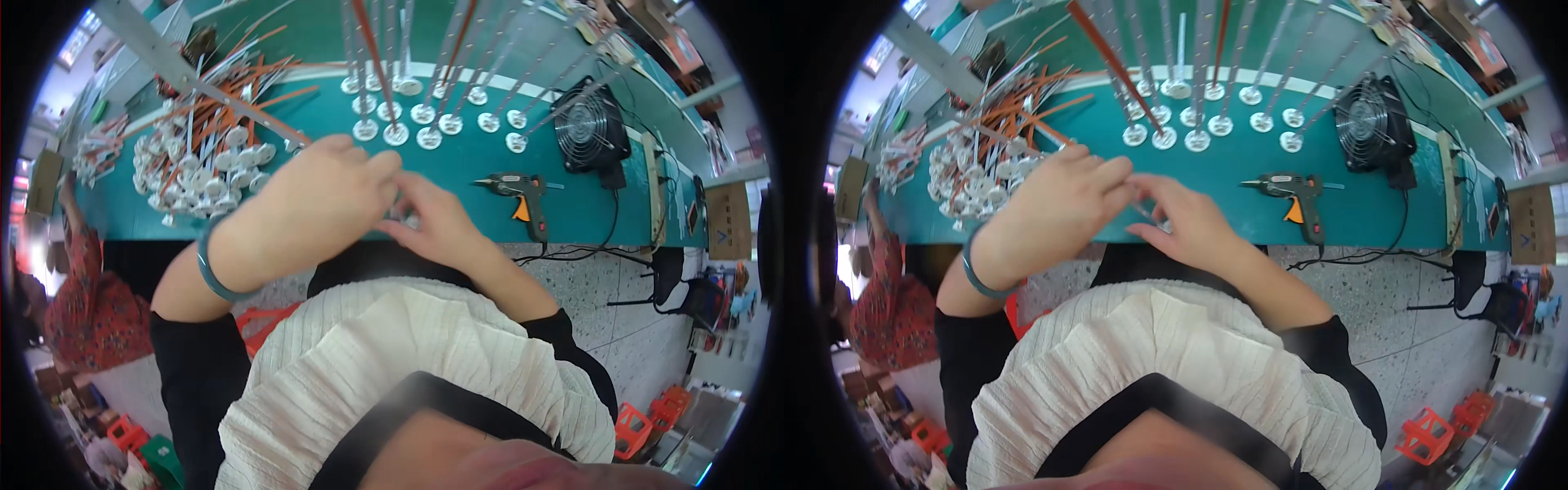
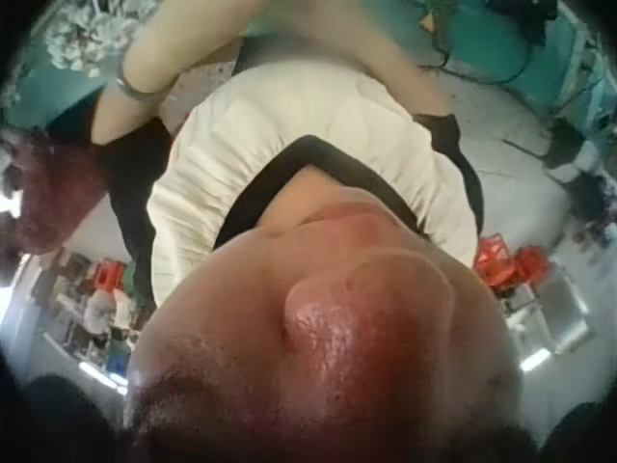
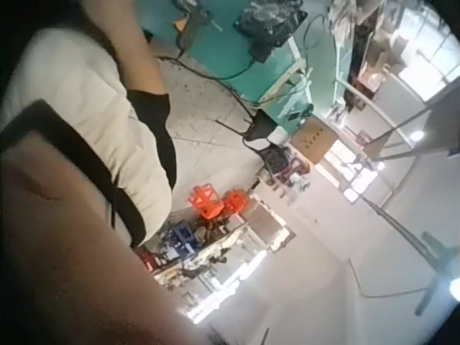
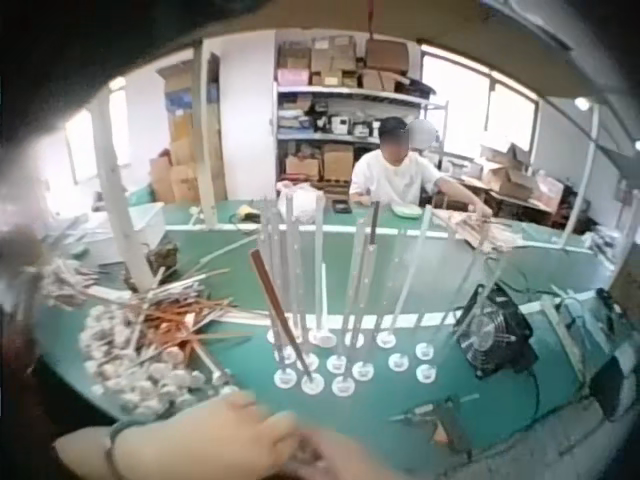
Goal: The worker uses a hot glue gun to attach LED strips to circular mounting bases on a factory assembly line.
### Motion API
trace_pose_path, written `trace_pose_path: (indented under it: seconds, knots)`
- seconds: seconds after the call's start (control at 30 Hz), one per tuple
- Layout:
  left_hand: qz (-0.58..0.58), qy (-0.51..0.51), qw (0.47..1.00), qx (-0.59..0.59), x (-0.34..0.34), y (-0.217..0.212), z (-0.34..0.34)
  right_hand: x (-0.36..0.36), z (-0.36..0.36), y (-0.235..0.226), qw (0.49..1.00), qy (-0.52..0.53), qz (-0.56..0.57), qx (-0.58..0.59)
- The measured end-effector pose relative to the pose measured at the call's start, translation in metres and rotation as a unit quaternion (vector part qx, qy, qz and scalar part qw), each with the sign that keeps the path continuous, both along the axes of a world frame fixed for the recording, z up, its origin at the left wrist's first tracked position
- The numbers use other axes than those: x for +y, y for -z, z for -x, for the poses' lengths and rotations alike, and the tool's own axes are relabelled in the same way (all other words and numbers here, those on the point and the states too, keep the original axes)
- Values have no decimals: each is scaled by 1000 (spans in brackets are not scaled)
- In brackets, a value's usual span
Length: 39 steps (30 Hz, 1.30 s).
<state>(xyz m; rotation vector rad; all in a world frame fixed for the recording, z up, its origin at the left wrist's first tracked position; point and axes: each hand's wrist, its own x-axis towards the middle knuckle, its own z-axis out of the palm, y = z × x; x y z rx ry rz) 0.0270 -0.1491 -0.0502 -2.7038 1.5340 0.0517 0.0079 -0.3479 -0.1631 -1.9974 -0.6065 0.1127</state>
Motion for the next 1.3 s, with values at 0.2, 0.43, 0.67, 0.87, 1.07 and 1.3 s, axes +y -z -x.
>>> trace_pose_path:
  seconds: [0.2, 0.43, 0.67, 0.87, 1.07, 1.3]
  knots:
    - [343, 80, 936, 2, 12, 44, 14, -33, 2, 21, 998, 5, -53, -19]
    - [506, -58, 812, 286, -16, 99, 8, -34, 11, 31, 992, -77, 14, -98]
    - [454, -120, 867, 165, 11, 95, -24, -155, 16, 14, 903, 363, 196, -119]
    - [431, -143, 884, 111, -2, 123, -61, -182, 13, 46, 904, 324, 271, 68]
    - [431, -153, 886, 73, -4, 135, -62, -180, 19, 50, 939, 305, 9, 160]
    - [461, -140, 874, 66, -2, 148, -61, -117, 28, 63, 899, 207, -295, 251]
